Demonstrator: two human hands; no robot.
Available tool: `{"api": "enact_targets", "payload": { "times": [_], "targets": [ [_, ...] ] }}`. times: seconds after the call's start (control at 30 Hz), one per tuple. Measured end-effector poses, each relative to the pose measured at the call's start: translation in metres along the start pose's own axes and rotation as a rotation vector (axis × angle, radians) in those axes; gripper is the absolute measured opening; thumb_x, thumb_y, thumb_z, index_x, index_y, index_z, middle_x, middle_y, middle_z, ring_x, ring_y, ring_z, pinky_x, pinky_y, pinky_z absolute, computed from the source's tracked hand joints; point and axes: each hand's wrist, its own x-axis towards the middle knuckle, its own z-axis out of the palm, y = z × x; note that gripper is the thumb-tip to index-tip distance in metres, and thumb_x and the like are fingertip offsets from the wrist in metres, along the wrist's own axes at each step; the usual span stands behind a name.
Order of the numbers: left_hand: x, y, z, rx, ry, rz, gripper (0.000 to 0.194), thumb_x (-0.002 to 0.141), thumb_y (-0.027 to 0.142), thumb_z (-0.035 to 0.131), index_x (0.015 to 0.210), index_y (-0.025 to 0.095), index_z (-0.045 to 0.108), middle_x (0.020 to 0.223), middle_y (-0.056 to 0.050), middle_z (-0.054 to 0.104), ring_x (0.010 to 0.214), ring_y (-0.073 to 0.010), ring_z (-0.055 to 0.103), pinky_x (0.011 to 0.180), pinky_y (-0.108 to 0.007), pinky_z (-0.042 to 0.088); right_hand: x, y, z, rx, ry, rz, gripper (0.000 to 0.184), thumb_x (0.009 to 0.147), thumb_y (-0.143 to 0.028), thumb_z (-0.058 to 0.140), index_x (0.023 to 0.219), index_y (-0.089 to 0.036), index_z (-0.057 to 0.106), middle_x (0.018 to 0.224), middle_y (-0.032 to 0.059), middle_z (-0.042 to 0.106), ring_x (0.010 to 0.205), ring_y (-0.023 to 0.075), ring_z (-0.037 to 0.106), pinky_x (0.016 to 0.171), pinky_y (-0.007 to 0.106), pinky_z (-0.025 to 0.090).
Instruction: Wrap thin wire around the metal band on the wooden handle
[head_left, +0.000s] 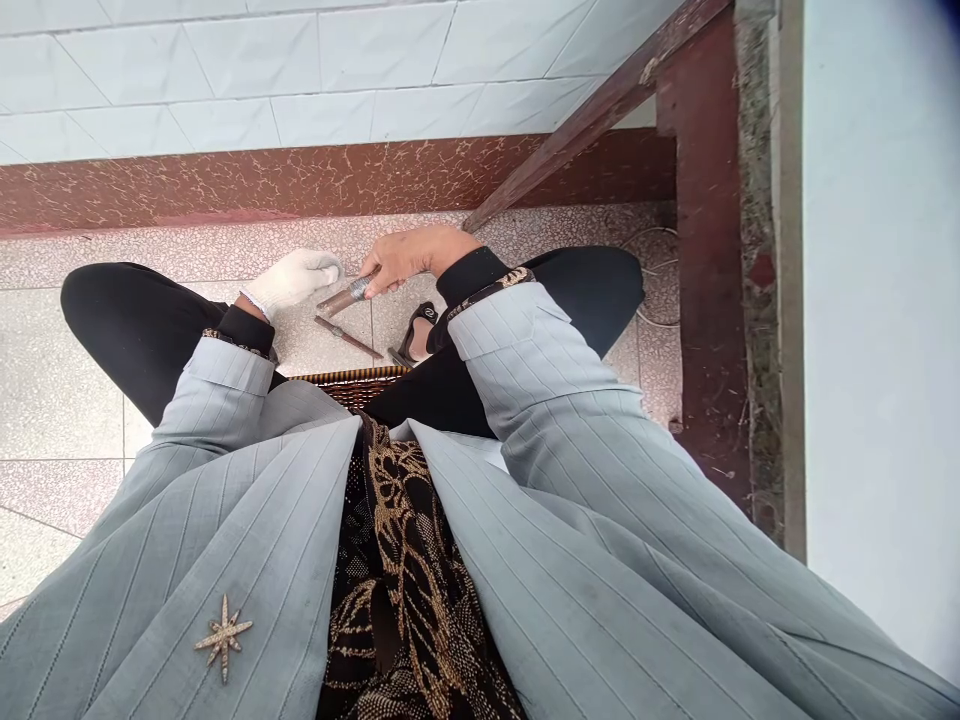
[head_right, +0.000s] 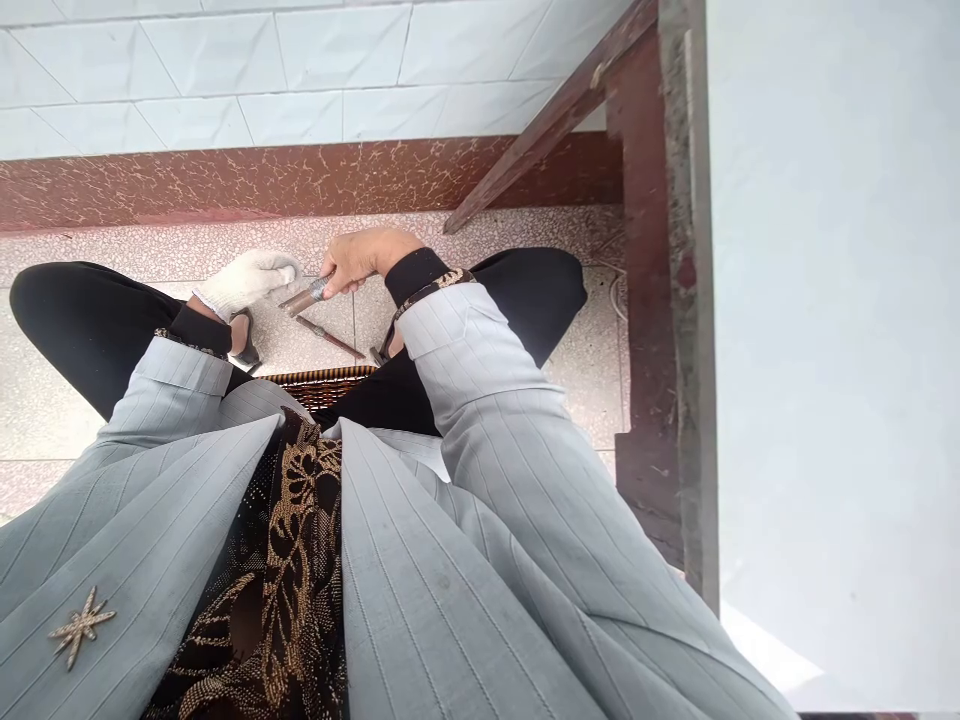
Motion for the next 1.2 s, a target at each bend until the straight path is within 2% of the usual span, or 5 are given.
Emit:
{"api": "enact_targets", "payload": {
  "times": [0.13, 0.3, 0.47, 0.87, 1.2],
  "targets": [
    [0.002, -0.006, -0.002, -0.157, 0.038, 0.037, 0.014, 0.089, 0.026, 0.061, 0.082, 0.014, 0.064, 0.068, 0.0, 0.056, 0.057, -0.0085, 0.044, 0.056, -0.023, 0.033, -0.013, 0.0, -0.016, 0.07, -0.147, -0.248, 0.015, 0.09, -0.022, 0.068, 0.097, -0.01, 0.076, 0.069, -0.0016, 0.065, 0.061, 0.0081, 0.053, 0.067, 0.024, 0.041],
    [-0.002, 0.007, -0.001, -0.303, 0.084, 0.079, 0.025, 0.098, 0.03, 0.051, 0.082, 0.014, 0.063, 0.061, 0.001, 0.049, 0.05, -0.0066, 0.038, 0.051, -0.021, 0.031, -0.027, 0.006, -0.03, 0.642, 0.48, -0.393, 0.036, 0.085, -0.06, 0.07, 0.103, -0.029, 0.069, 0.099, 0.0045, 0.071, 0.086, 0.019, 0.06, 0.079, 0.034, 0.053],
    [-0.006, 0.019, 0.001, -0.314, -0.018, 0.027, 0.021, 0.095, 0.026, 0.056, 0.08, 0.013, 0.063, 0.062, 0.001, 0.052, 0.049, -0.0058, 0.038, 0.052, -0.022, 0.031, -0.019, 0.01, -0.027, 0.746, 0.749, -0.216, 0.057, 0.075, -0.083, 0.063, 0.09, -0.028, 0.061, 0.097, 0.0076, 0.071, 0.091, 0.0235, 0.059, 0.084, 0.042, 0.053],
    [-0.003, 0.006, 0.005, -0.245, -0.153, 0.096, 0.026, 0.094, 0.035, 0.061, 0.079, 0.015, 0.065, 0.064, 0.0, 0.052, 0.052, -0.0072, 0.04, 0.053, -0.022, 0.031, 0.013, 0.008, -0.013, 0.058, 0.551, 0.182, 0.02, 0.09, -0.029, 0.072, 0.1, -0.013, 0.075, 0.077, 0.0038, 0.062, 0.068, 0.0127, 0.054, 0.061, 0.027, 0.041],
    [-0.006, 0.012, -0.012, -0.122, 0.143, 0.016, 0.023, 0.098, 0.021, 0.051, 0.076, 0.017, 0.055, 0.062, 0.003, 0.042, 0.055, -0.0085, 0.035, 0.057, -0.027, 0.028, 0.006, 0.001, -0.003, -0.192, -0.084, -0.055, 0.023, 0.092, -0.028, 0.067, 0.107, -0.013, 0.077, 0.07, 0.0009, 0.062, 0.065, 0.0128, 0.053, 0.063, 0.025, 0.037]
  ]
}}
